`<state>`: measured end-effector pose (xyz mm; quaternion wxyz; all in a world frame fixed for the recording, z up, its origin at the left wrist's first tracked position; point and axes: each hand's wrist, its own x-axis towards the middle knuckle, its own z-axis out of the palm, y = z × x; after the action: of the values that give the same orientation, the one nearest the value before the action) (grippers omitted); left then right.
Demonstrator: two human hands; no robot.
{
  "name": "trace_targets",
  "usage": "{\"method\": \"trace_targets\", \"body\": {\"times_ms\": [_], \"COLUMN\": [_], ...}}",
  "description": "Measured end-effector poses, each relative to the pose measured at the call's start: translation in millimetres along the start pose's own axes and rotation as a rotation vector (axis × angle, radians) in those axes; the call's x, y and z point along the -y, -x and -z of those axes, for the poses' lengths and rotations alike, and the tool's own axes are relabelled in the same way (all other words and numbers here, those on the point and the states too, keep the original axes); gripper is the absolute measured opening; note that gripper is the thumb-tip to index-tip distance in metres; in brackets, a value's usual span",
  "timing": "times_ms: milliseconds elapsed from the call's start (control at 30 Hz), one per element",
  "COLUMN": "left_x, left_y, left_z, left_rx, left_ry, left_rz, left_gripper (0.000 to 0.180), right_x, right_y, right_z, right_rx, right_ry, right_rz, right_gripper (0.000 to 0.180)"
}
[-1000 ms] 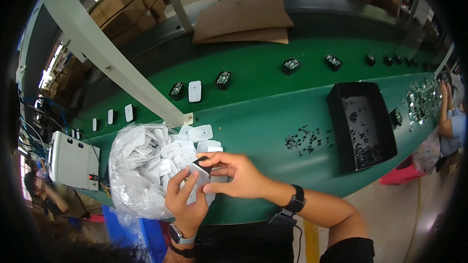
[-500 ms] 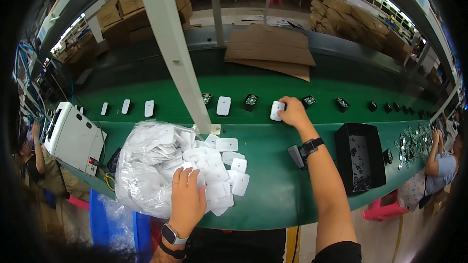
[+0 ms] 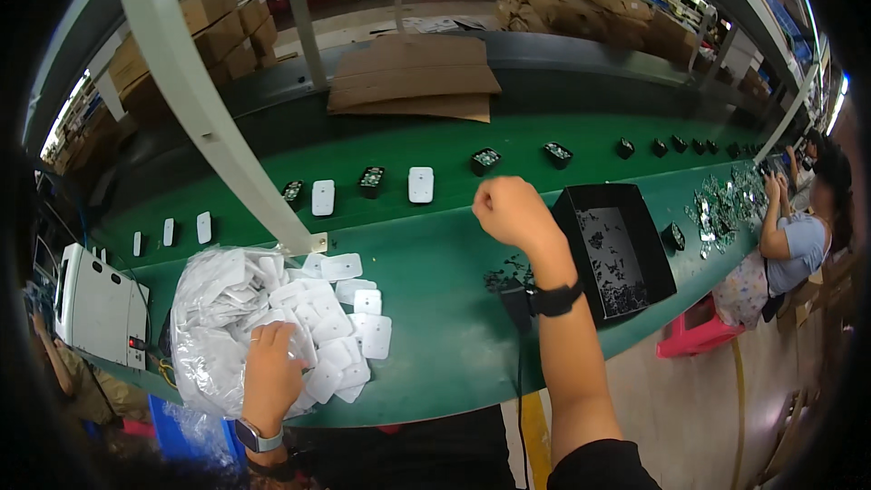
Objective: The person assembles small electronic devices by inserting green circuit boards into white plastic casings. They pick up a casing, insert a board, and place the finished unit on the green workbench, repeating this process continuously.
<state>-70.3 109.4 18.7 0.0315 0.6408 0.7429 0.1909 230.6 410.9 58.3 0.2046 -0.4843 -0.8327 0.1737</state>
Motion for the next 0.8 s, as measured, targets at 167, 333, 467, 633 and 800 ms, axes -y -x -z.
{"method": "trace_targets", "body": {"times_ms": [167, 333, 467, 633, 800], "left_x": [-2.4, -6.6, -4.6, -1.1, -11.9], "left_y": [-2.3, -4.8, -3.4, -0.2, 3.5], "left_z": [-10.3, -10.1, -3.9, 8.0, 26.9], "left_rx": [0.037, -0.024, -0.097, -0.066, -0.053], "left_ry": [0.003, 0.060, 0.187, 0.037, 0.021], "left_rz": [0.108, 0.143, 0.248, 0.217, 0.291], "left_gripper": [0.044, 0.044, 0.048, 0.051, 0.045], "right_x": [-23.6, -35.9, -49.6, -53.5, -58.8], "right_y": [44.8, 53.9, 60.9, 56.4, 57.2], "right_z": [6.7, -9.8, -17.2, -17.3, -19.3], "right_rx": [0.271, 0.314, 0.238, 0.242, 0.255], "right_ry": [0.041, 0.025, 0.042, 0.082, 0.054], "right_rz": [-0.032, 0.053, 0.137, 0.095, 0.069], "right_gripper": [0.009, 0.008, 0.007, 0.006, 0.005]}}
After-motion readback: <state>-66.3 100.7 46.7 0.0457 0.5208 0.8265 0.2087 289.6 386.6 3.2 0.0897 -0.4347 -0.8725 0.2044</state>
